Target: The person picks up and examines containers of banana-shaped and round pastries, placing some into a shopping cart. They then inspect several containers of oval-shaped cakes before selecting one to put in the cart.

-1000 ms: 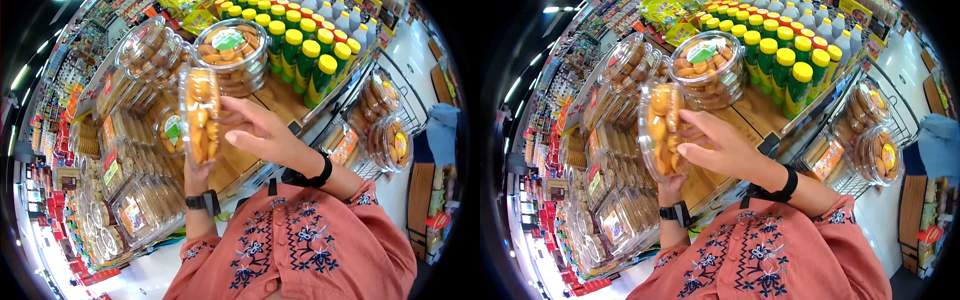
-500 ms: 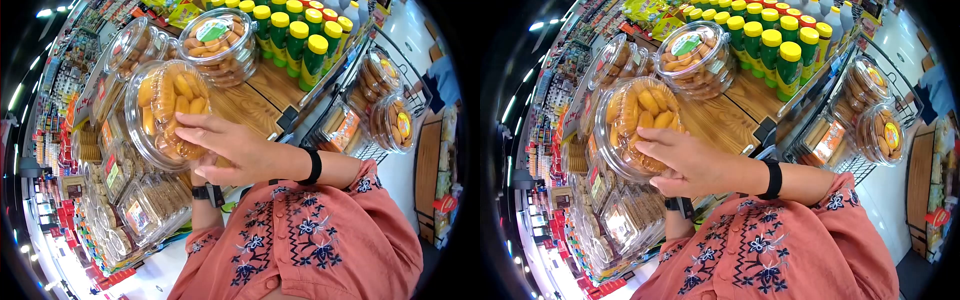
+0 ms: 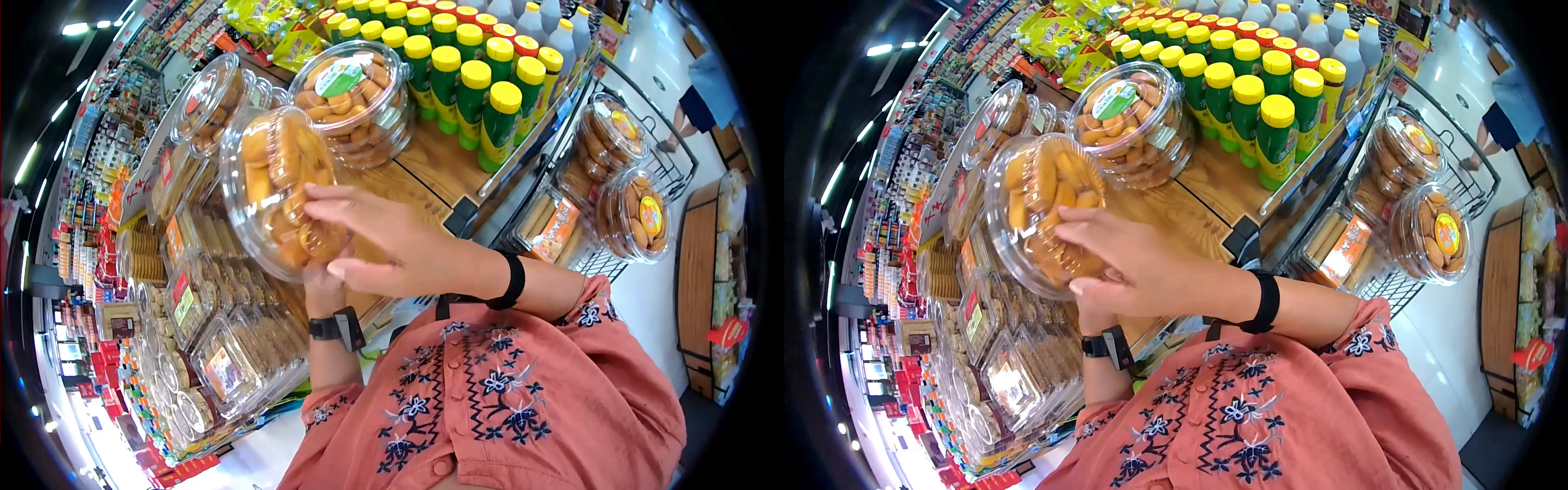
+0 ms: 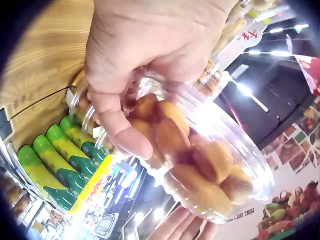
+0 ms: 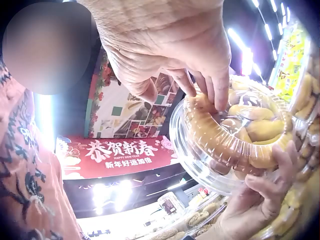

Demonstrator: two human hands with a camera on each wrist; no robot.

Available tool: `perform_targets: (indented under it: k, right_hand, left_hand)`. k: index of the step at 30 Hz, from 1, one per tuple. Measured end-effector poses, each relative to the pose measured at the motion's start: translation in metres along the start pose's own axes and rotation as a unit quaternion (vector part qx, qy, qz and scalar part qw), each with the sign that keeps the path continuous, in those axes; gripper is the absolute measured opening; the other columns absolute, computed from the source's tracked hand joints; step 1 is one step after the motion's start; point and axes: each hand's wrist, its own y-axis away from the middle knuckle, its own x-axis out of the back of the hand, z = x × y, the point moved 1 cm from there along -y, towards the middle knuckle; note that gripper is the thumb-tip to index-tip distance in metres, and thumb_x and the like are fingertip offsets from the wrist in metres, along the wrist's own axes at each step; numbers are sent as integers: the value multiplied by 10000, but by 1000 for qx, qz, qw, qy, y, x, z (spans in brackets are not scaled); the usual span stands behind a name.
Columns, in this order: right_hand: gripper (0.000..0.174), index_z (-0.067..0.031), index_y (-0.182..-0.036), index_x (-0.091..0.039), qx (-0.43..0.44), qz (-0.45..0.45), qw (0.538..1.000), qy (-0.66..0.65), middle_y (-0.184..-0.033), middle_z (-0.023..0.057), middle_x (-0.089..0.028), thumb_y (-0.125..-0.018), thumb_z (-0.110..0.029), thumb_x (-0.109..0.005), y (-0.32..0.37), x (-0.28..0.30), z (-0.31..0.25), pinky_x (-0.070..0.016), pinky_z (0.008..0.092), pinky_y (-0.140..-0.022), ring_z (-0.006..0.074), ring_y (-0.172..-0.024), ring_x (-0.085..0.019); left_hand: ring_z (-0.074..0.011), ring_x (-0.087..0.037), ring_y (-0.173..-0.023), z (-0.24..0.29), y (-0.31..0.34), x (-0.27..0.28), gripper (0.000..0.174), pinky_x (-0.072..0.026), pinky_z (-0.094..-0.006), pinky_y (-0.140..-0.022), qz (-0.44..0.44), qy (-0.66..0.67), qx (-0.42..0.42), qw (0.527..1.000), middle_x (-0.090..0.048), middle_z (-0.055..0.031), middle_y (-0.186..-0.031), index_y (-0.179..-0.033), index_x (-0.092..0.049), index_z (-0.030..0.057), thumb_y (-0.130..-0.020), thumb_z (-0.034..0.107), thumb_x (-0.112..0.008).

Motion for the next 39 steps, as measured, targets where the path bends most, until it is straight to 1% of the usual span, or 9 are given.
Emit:
perform_targets:
  k: [3,4,5,10,14,20,29,32,39]
  right_hand:
    - [540,20,-1393,-487,-46,49,996,-61,-1409,200,-520,-925,-185,-658,-2,10,16,-451,396,-1059,309,-1274,-550]
    - [528,21,-1418,-469,-85,51,989,-106,-1439,174,-495,-948,-160,-629,-2,17,18,-439,376,-1075,262,-1297,-531]
    - [517,23,-1442,-452,-126,54,979,-151,-1470,148,-470,-972,-135,-599,-2,23,20,-427,356,-1092,216,-1319,-512]
    - [457,35,-1274,-581,-191,145,944,-229,-1144,56,-648,-968,-290,-676,-20,50,58,-531,321,-902,135,-1074,-607]
    - [551,33,-1225,-622,-247,139,939,-196,-1125,86,-649,-964,-452,-631,-39,80,86,-531,281,-833,132,-1006,-612]
    - [481,16,-1181,-636,-307,163,917,-197,-1112,86,-657,-982,-422,-617,-63,113,138,-548,305,-787,177,-1004,-632]
    - [374,20,-1141,-623,-326,200,908,-171,-1137,123,-625,-981,-314,-577,-76,131,152,-560,341,-811,239,-1036,-621]
    - [377,14,-1146,-623,-319,199,913,-157,-1149,117,-628,-987,-324,-571,-74,134,164,-545,350,-845,236,-1051,-618]
    - [417,1,-1181,-628,-306,197,920,-147,-1152,94,-634,-994,-367,-570,-74,136,166,-511,343,-871,214,-1071,-606]
  left_hand:
    - [-292,-578,-1254,1,-15,2,488,-516,-419,-1048,35,-48,-47,997,-550,-128,-1399,-1481,-394,39,-1053,252,-493]
    - [-279,-592,-1235,-3,-30,19,478,-526,-423,-1026,85,158,66,981,-580,-106,-1367,-1437,-453,29,-1078,344,-434]
    - [-272,-616,-1179,-5,-39,31,465,-540,-401,-981,108,158,80,978,-607,-100,-1310,-1413,-482,45,-1070,359,-455]
    - [-218,-682,-998,7,-93,43,404,-581,-342,-817,138,102,66,983,-675,-97,-1177,-1311,-552,45,-1072,355,-450]
    - [-238,-711,-916,15,-139,32,397,-601,-345,-721,121,7,36,992,-671,-132,-1149,-1261,-552,24,-1069,353,-438]
    - [-225,-704,-889,3,-200,33,407,-605,-363,-648,99,-110,84,985,-656,-121,-1068,-1189,-545,11,-1040,383,-472]
    - [-168,-696,-831,5,-233,29,461,-514,-249,-563,72,-217,132,965,-690,-98,-1115,-1234,-581,50,-1013,429,-442]
    - [-174,-658,-691,3,-238,33,457,-482,-262,-488,65,-240,132,960,-671,-108,-962,-1137,-550,6,-955,424,-522]
    - [-148,-583,-621,-14,-235,36,491,-444,-280,-481,117,-234,117,958,-654,-97,-877,-1080,-573,26,-960,500,-528]
